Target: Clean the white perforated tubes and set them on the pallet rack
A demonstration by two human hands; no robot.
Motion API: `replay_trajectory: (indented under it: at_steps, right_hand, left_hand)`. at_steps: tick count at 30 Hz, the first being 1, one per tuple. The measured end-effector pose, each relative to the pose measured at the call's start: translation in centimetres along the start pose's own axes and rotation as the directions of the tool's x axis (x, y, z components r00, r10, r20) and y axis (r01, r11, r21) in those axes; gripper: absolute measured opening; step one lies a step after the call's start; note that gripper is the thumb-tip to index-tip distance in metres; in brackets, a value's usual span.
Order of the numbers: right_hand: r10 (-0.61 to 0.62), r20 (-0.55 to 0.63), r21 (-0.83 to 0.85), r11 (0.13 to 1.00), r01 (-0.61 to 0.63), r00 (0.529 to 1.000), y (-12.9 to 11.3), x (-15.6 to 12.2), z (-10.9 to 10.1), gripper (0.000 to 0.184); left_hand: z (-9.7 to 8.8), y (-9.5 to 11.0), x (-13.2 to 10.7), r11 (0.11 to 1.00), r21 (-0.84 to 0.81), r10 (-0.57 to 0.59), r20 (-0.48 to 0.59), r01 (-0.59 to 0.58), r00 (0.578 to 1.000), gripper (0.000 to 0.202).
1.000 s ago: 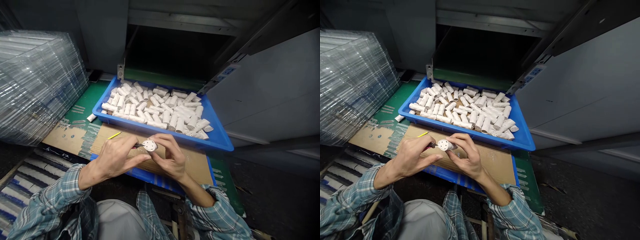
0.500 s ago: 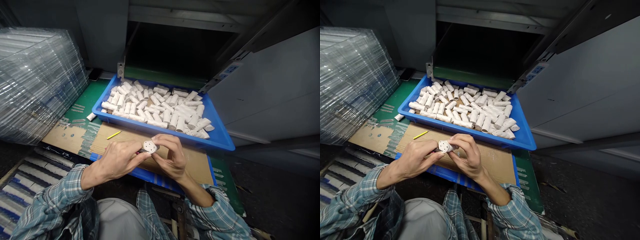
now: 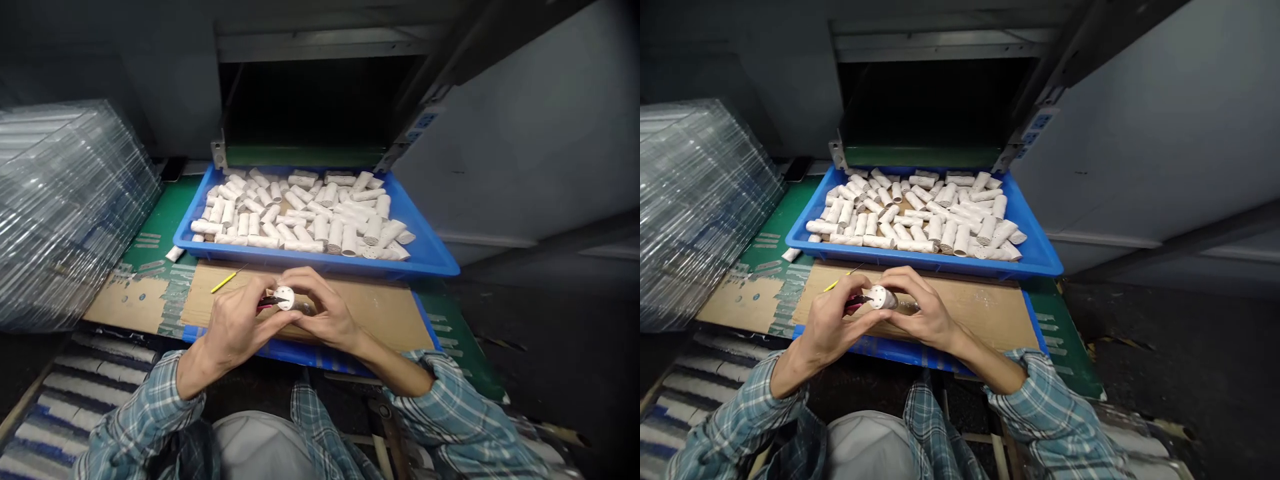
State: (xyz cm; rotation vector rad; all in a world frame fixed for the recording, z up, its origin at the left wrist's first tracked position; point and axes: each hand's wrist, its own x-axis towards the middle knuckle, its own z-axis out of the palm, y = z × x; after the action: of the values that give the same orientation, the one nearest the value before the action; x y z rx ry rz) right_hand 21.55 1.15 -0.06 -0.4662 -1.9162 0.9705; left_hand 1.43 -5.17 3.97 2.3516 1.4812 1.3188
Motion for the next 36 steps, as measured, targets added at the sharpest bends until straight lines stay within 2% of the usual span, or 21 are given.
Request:
replay_trajectory:
  at_steps: [3, 7, 10, 17, 24, 32, 36]
  right_hand:
    - [-0.029, 0.043, 0.028, 0.999, 0.028, 0.999, -0.3, 0.7, -0.6, 0.031]
    - [-0.057, 0.084, 0.066, 0.996, 0.052, 0.995, -0.3, 0.9, -1.0, 0.035]
    - [-0.085, 0.087, 0.049, 0.996, 0.081, 0.993, -0.2, 0.8, -1.0, 0.032]
    - [-0.135, 0.098, 0.030, 0.991, 0.132, 0.986, 0.0, 0.9, -1.1, 0.034]
    - [-0.184, 0.058, 0.026, 0.983, 0.182, 0.981, 0.2, 0.9, -0.9, 0.034]
    - [-0.179, 0.042, 0.014, 0.984, 0.179, 0.983, 0.2, 0.8, -0.8, 0.032]
    - [-0.185, 0.033, 0.007, 0.983, 0.185, 0.982, 0.1, 0.8, -0.9, 0.033]
  left_hand:
    - [-1.0, -0.5, 0.6, 0.992, 0.109, 0.052, 0.103, -0.063, 0.993, 0.039]
    - [-2.5, -0.9, 1.5, 0.949, 0.279, 0.068, 0.279, -0.149, 0.958, 0.051]
    - [-2.9, -0.7, 2.0, 0.917, 0.341, 0.089, 0.333, -0.208, 0.939, 0.056]
    - [-2.8, -0.3, 2.1, 0.888, 0.398, 0.084, 0.357, -0.233, 0.930, 0.057]
    - [-2.9, -0.3, 1.9, 0.878, 0.404, 0.120, 0.336, -0.258, 0.934, 0.053]
    - [-2.9, -0.3, 1.8, 0.885, 0.393, 0.095, 0.369, -0.248, 0.924, 0.053]
    - [-2.9, -0.1, 1.7, 0.884, 0.411, 0.074, 0.348, -0.223, 0.935, 0.054]
